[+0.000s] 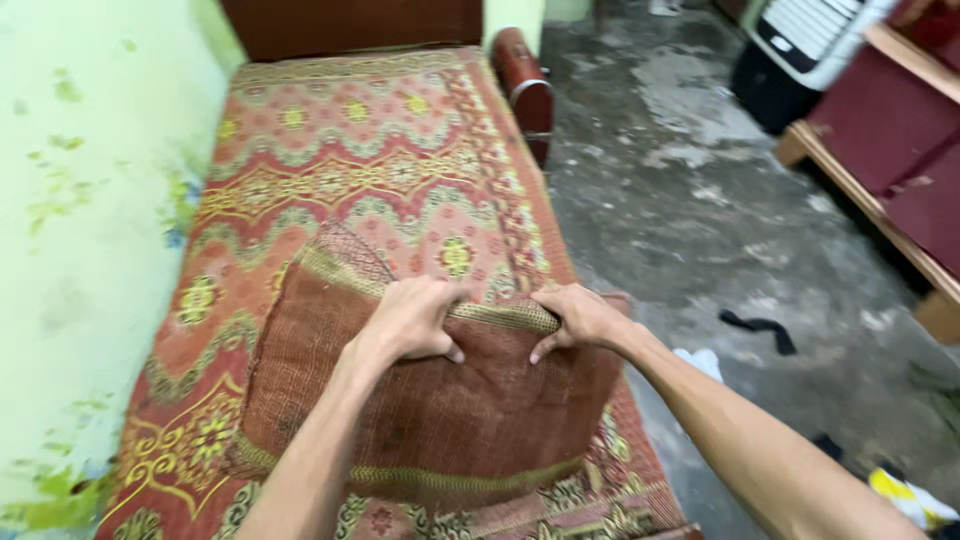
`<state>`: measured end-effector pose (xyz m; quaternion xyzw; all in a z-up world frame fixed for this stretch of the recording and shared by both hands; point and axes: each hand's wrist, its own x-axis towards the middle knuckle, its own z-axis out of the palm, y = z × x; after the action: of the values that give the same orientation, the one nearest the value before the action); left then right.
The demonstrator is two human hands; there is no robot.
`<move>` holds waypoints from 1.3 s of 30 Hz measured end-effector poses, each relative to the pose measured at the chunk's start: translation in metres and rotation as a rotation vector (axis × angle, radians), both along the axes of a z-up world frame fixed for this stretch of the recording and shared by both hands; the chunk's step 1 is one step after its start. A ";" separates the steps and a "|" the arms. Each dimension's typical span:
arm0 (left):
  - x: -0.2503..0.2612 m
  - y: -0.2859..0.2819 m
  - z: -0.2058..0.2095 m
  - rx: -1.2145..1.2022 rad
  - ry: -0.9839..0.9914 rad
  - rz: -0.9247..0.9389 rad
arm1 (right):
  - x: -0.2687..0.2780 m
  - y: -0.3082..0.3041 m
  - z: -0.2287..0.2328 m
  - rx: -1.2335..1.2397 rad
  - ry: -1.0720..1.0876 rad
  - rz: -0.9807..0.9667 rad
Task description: The person makes a bed by smoothing a patterned coverlet over the mattress and tucking the edges between the mattress and the bed frame.
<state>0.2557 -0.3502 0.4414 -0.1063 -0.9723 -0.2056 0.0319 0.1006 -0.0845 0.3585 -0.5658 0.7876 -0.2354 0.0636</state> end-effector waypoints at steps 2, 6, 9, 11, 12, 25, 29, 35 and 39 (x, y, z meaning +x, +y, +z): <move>0.010 -0.041 -0.002 -0.054 0.000 0.129 | 0.007 -0.041 0.020 0.021 0.072 -0.049; 0.047 -0.105 -0.015 -0.179 -0.009 0.237 | 0.056 -0.107 0.040 0.332 0.130 -0.271; 0.075 -0.131 -0.041 -0.217 -0.209 0.208 | 0.093 -0.127 0.013 0.253 0.271 -0.202; 0.097 -0.130 -0.074 -0.275 -0.435 0.137 | 0.132 -0.121 -0.021 0.250 0.277 -0.075; 0.106 -0.121 -0.094 -0.326 -0.558 0.078 | 0.153 -0.119 -0.035 0.338 0.208 0.000; 0.175 -0.136 -0.266 0.039 -0.760 0.677 | 0.121 -0.061 -0.208 0.890 -0.158 -0.605; 0.174 -0.141 -0.308 0.147 -0.888 1.116 | 0.116 -0.026 -0.262 0.915 -0.427 -1.016; 0.223 -0.185 -0.376 0.267 -0.497 1.537 | 0.111 0.005 -0.318 0.749 -0.503 -1.187; 0.238 -0.200 -0.405 0.544 -0.593 1.560 | 0.096 0.006 -0.300 0.564 -0.738 -1.225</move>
<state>0.4938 -0.5503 0.0367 0.6576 -0.6533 -0.3692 -0.0662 0.1964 -0.0785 0.0580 0.1242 0.9184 -0.1924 0.3226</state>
